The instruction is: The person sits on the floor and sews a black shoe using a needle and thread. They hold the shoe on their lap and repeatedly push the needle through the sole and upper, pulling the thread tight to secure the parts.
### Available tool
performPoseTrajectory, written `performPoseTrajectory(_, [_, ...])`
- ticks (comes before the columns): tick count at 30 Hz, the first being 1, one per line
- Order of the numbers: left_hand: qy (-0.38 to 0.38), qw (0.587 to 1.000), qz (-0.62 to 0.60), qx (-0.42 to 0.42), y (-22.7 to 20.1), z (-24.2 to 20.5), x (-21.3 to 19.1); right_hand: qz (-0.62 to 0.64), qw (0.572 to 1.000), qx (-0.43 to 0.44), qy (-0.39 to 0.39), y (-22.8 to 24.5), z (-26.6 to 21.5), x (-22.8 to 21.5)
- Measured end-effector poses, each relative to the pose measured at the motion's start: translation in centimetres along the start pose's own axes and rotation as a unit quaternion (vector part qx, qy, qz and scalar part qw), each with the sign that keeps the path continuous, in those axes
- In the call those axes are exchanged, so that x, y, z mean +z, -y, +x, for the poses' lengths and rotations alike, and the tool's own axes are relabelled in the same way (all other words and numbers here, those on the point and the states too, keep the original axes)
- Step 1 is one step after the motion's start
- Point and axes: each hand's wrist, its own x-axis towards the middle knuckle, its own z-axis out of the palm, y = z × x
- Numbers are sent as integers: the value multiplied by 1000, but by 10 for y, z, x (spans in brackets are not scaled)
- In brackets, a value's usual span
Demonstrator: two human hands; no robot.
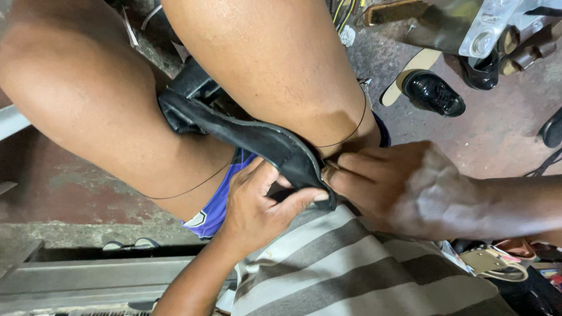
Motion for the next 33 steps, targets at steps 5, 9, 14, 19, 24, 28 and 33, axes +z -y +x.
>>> performPoseTrajectory(5, [-59,998,-27,28,20,-21,-14,203,978,48,19,-12,4,-10])
performPoseTrajectory(9, [-249,968,21,-9,31,-67,-46,265,960,91,13,-18,3,-10])
performPoseTrajectory(14, [-394,863,291,-126,28,-103,-75,359,930,75,-25,-31,3,-7])
performPoseTrajectory(19, [-299,880,367,36,11,-82,-54,385,920,71,-29,-45,-2,-2])
performPoseTrajectory(24, [-126,971,204,-1,21,-49,-7,361,930,68,-30,-50,-1,1])
performPoseTrajectory(28, [-168,984,-43,50,49,-66,-16,406,911,63,-28,-46,-1,2])
performPoseTrajectory(33, [-156,797,-583,-4,61,-65,-10,426,904,13,-23,-42,4,-5])
